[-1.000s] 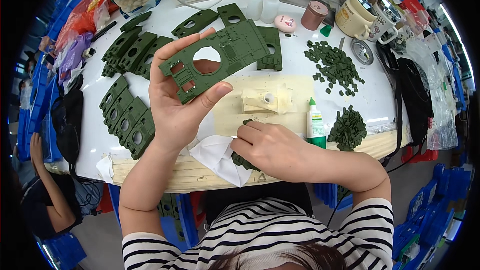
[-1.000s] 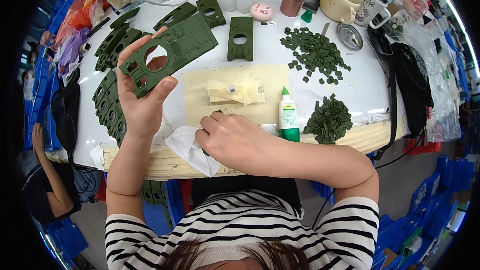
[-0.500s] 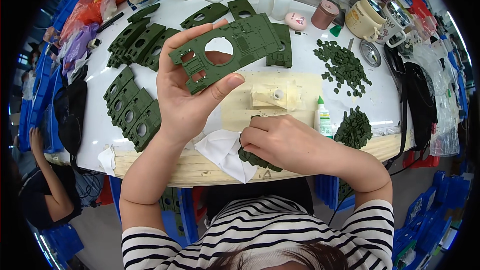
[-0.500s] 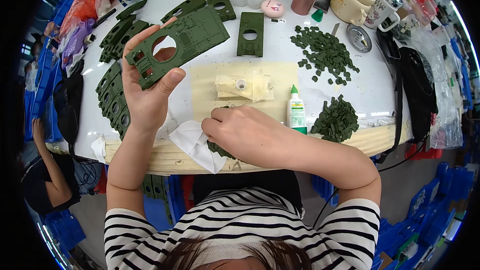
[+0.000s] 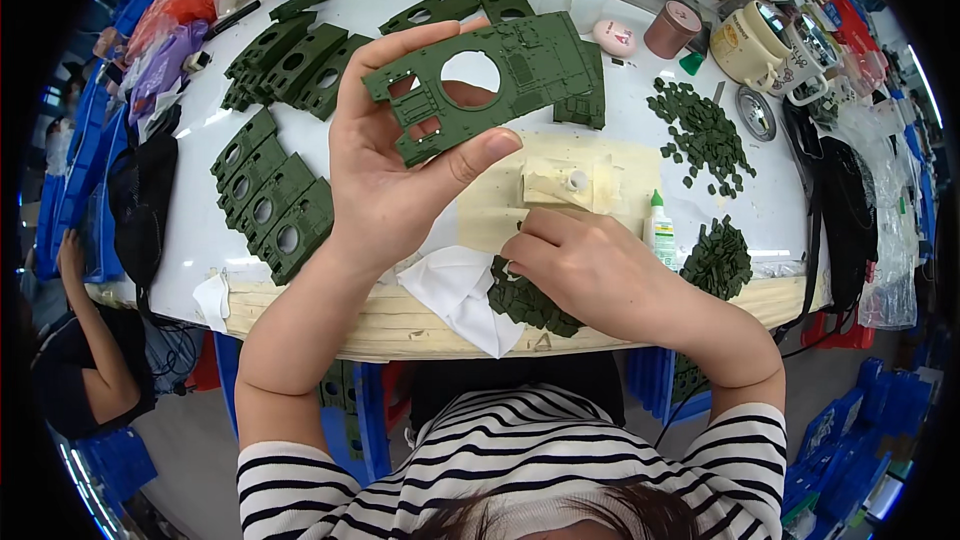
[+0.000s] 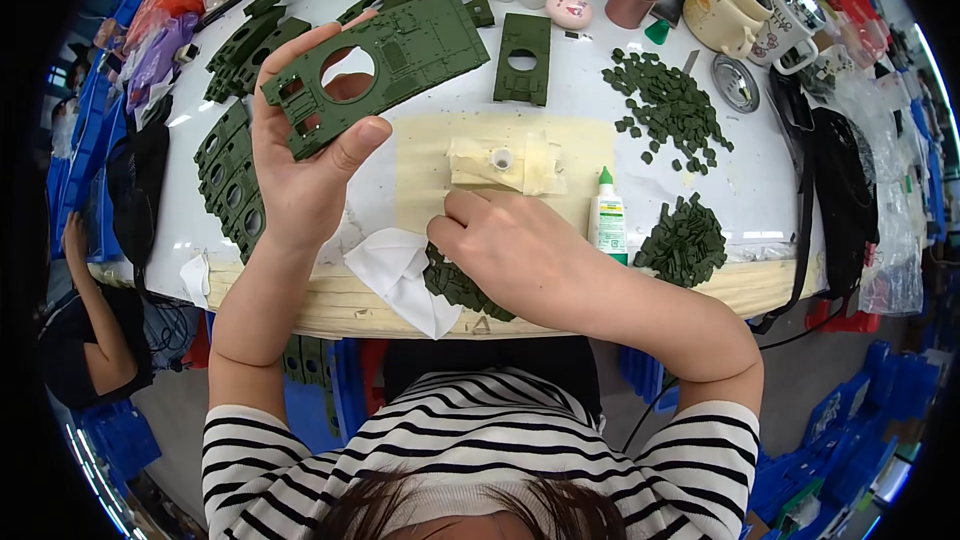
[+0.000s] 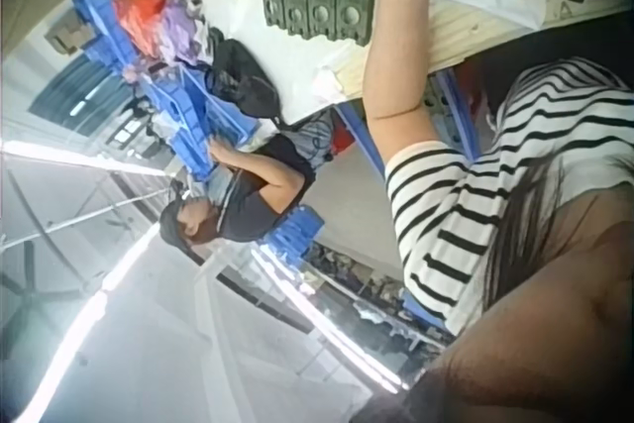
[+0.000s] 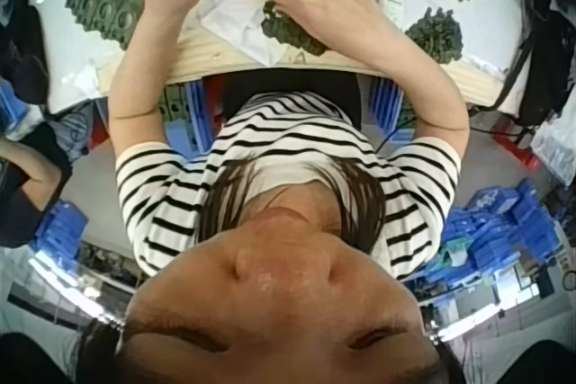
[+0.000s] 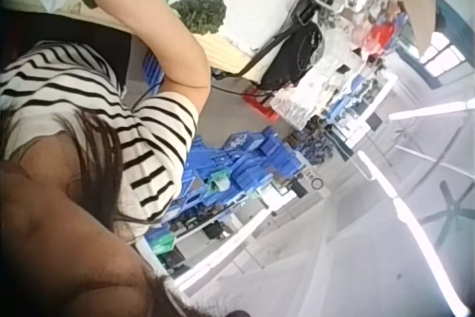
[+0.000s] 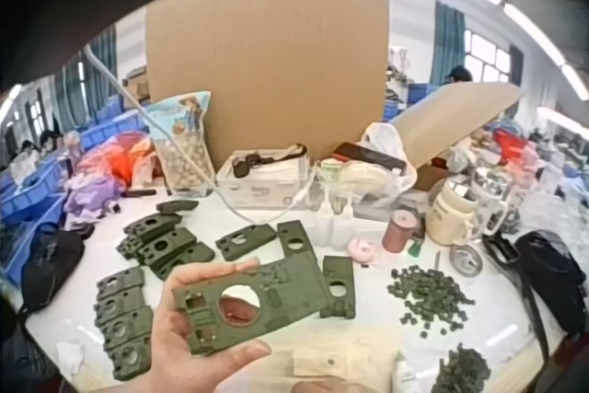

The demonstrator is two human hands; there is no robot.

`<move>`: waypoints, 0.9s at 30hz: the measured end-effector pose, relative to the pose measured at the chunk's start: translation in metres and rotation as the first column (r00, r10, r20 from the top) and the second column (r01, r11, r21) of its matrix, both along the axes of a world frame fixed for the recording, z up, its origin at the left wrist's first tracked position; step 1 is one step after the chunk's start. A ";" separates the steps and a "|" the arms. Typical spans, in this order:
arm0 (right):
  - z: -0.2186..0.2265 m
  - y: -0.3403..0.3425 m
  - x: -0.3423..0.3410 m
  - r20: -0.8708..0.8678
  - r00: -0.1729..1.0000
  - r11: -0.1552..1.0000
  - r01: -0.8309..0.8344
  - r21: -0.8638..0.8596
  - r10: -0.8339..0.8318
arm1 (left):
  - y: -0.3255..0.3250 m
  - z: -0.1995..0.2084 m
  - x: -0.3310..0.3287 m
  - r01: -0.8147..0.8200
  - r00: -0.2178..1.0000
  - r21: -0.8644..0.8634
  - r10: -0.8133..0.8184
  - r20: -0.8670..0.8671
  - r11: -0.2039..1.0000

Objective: Applying glue and attaching small parts to plastic toy tank bodies.

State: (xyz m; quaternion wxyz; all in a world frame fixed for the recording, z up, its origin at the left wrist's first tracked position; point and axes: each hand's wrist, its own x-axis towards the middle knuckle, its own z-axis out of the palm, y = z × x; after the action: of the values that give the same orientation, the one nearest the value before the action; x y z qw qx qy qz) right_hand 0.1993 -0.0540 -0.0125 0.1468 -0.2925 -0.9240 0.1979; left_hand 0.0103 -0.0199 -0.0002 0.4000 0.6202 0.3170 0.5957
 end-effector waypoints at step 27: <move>-0.010 -0.008 -0.004 0.147 0.975 0.917 -0.207 0.341 0.165 | 0.005 -0.004 -0.002 0.014 0.999 0.146 -0.006 -0.054 0.989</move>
State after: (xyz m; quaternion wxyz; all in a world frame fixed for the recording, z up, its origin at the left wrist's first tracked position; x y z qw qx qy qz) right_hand 0.1951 -0.0620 -0.0222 0.1240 -0.1828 -0.9750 0.0241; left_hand 0.0079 -0.0147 -0.0042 0.3478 0.6652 0.2799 0.5985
